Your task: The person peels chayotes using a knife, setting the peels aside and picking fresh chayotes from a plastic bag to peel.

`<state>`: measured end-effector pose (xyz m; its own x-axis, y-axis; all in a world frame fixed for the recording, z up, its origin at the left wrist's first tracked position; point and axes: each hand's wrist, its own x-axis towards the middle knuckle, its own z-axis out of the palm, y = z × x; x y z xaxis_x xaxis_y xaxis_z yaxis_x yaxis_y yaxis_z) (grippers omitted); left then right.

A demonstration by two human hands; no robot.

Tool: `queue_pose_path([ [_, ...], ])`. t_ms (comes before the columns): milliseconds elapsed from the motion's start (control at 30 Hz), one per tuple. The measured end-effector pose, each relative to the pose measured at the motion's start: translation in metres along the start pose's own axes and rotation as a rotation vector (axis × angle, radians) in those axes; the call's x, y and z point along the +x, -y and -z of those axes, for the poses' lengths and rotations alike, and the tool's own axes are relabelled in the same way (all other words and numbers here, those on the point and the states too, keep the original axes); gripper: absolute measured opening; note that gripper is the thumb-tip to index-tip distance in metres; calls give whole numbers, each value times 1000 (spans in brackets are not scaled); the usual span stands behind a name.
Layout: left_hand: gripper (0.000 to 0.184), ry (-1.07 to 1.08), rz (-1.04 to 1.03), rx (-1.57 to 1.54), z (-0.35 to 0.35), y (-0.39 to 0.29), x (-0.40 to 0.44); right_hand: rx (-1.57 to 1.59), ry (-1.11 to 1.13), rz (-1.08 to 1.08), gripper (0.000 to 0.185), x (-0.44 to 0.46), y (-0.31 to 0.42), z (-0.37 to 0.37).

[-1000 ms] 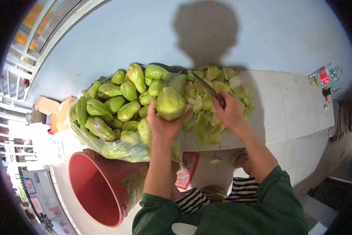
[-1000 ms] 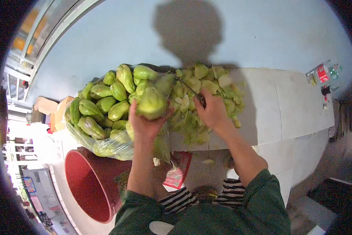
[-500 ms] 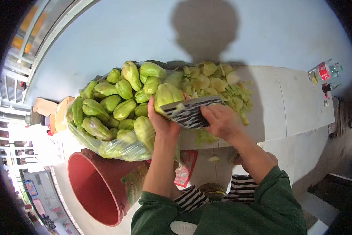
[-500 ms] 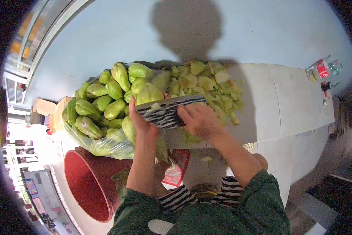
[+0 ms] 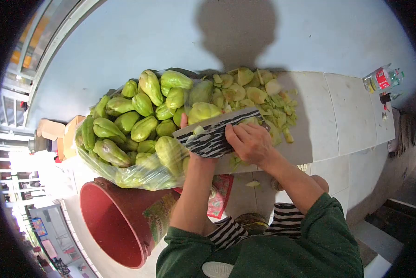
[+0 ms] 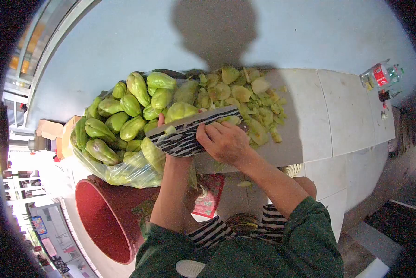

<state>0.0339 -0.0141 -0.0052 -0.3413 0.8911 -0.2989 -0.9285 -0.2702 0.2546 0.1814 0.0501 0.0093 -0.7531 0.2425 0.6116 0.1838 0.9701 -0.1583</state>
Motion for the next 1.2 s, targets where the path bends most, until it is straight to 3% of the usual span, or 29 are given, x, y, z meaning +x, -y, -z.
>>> queue_pose_path([
  [333,51,-12,-25,-9,-7,1,-2,-121,18,9,28,-2,-2,1],
  [400,50,-266,-158,108,-23,0,-6,-165,123,-212,24,-9,-15,-1],
  [567,50,-283,-190,62,-25,-21,-3,-83,131,-191,22,-8,-21,1],
  [733,52,-163,-208,122,-24,-23,-9,-39,105,-112,21,1,-6,8],
  [800,50,-149,-191,183,-17,-21,-9,107,109,-117,47,5,5,9],
  [833,50,-150,-189,183,-15,-20,-9,107,110,-120,47,6,6,7],
  [900,49,-36,-163,160,-12,-17,-8,58,-5,-81,18,7,5,6],
  [1100,52,-276,-209,135,-32,-20,-5,72,151,-254,14,0,-12,4],
  [1200,54,-197,-205,161,-33,-21,-7,50,133,-242,16,2,-7,14],
])
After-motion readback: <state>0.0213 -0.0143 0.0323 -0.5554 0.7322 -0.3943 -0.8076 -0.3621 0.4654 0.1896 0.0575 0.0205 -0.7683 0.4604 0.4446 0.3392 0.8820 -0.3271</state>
